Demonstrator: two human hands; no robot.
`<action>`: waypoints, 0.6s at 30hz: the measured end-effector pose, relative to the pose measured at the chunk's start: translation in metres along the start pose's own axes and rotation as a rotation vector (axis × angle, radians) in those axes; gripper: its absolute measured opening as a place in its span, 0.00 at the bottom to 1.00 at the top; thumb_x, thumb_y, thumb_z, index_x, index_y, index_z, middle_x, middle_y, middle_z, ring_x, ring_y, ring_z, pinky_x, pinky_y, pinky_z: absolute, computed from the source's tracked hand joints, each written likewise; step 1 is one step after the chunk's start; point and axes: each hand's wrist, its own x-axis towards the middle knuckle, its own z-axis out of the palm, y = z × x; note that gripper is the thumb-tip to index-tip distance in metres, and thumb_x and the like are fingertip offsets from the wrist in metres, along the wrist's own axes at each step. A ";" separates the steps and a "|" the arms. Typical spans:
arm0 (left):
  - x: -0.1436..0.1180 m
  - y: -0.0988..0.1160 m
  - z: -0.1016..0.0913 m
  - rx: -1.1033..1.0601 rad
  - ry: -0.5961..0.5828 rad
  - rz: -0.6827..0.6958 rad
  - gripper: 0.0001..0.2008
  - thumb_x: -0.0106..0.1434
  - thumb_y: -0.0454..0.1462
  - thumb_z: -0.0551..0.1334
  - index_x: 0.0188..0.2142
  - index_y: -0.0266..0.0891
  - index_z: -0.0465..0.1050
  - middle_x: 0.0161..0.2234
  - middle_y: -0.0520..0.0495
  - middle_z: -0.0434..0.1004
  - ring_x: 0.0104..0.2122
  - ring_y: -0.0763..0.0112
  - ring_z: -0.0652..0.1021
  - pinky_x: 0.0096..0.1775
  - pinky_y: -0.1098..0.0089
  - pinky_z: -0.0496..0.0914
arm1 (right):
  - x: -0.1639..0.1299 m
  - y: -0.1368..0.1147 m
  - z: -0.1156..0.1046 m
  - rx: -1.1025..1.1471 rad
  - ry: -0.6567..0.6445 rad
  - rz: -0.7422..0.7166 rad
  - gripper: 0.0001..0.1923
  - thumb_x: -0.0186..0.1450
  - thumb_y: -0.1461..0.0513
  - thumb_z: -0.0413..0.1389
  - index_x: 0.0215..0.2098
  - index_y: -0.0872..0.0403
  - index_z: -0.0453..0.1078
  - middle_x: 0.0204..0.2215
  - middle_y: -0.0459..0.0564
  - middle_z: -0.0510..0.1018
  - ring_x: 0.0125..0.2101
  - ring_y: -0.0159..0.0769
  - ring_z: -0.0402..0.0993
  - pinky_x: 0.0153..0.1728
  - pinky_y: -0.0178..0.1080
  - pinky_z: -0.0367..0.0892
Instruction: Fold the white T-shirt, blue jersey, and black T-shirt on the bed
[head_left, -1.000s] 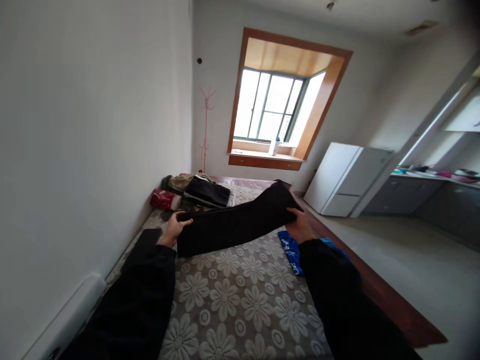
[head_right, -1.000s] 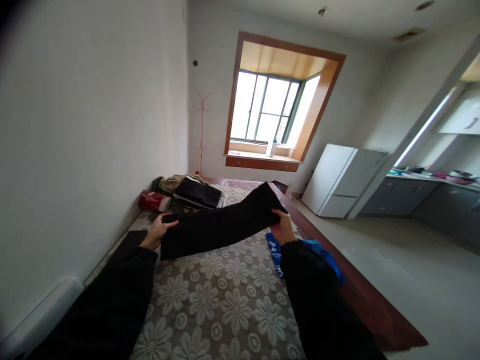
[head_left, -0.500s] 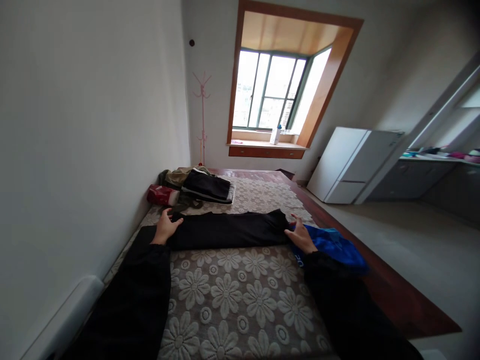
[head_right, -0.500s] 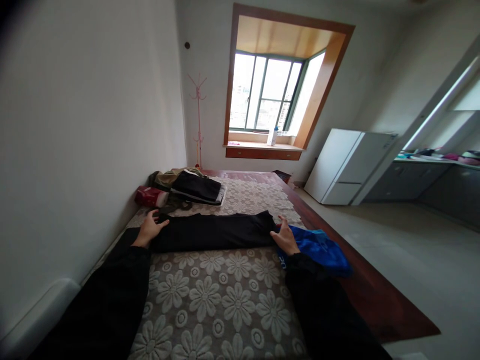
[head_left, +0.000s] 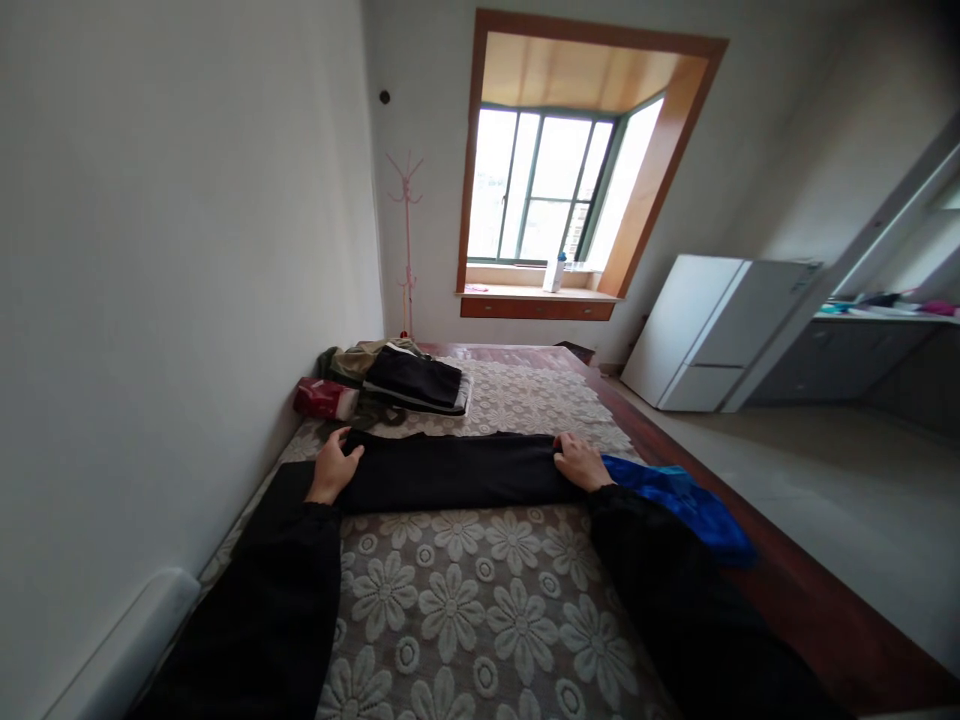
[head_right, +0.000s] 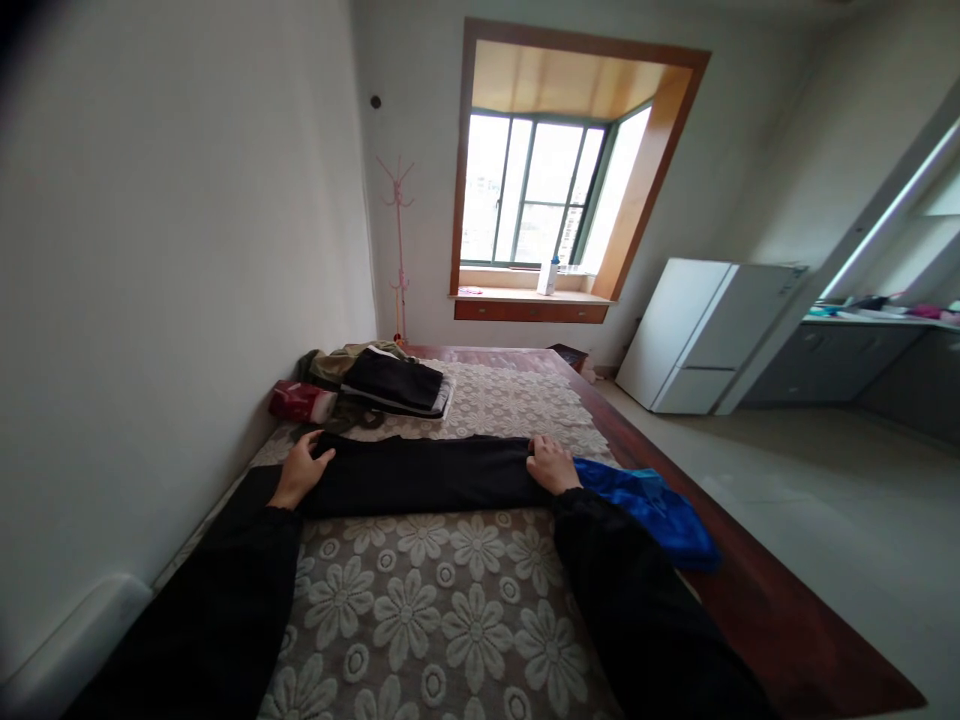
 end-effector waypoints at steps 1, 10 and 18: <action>0.000 0.001 0.000 0.004 -0.003 0.000 0.24 0.57 0.36 0.64 0.54 0.35 0.71 0.48 0.34 0.81 0.49 0.53 0.80 0.52 0.59 0.72 | 0.004 0.000 0.002 0.006 0.013 0.025 0.23 0.66 0.64 0.48 0.58 0.54 0.69 0.56 0.59 0.74 0.55 0.50 0.68 0.56 0.49 0.61; -0.012 0.025 -0.009 -0.066 0.052 0.094 0.11 0.51 0.35 0.58 0.36 0.44 0.73 0.33 0.48 0.79 0.38 0.57 0.79 0.45 0.62 0.70 | 0.011 0.006 0.014 0.066 0.119 0.103 0.25 0.66 0.63 0.49 0.61 0.55 0.67 0.55 0.58 0.72 0.56 0.51 0.67 0.56 0.47 0.60; -0.027 0.050 -0.018 -0.278 0.184 0.176 0.07 0.48 0.35 0.53 0.29 0.45 0.63 0.30 0.50 0.75 0.33 0.64 0.76 0.40 0.65 0.71 | 0.010 0.011 0.015 0.108 0.214 0.008 0.22 0.64 0.65 0.49 0.55 0.55 0.68 0.57 0.59 0.70 0.57 0.48 0.67 0.57 0.46 0.62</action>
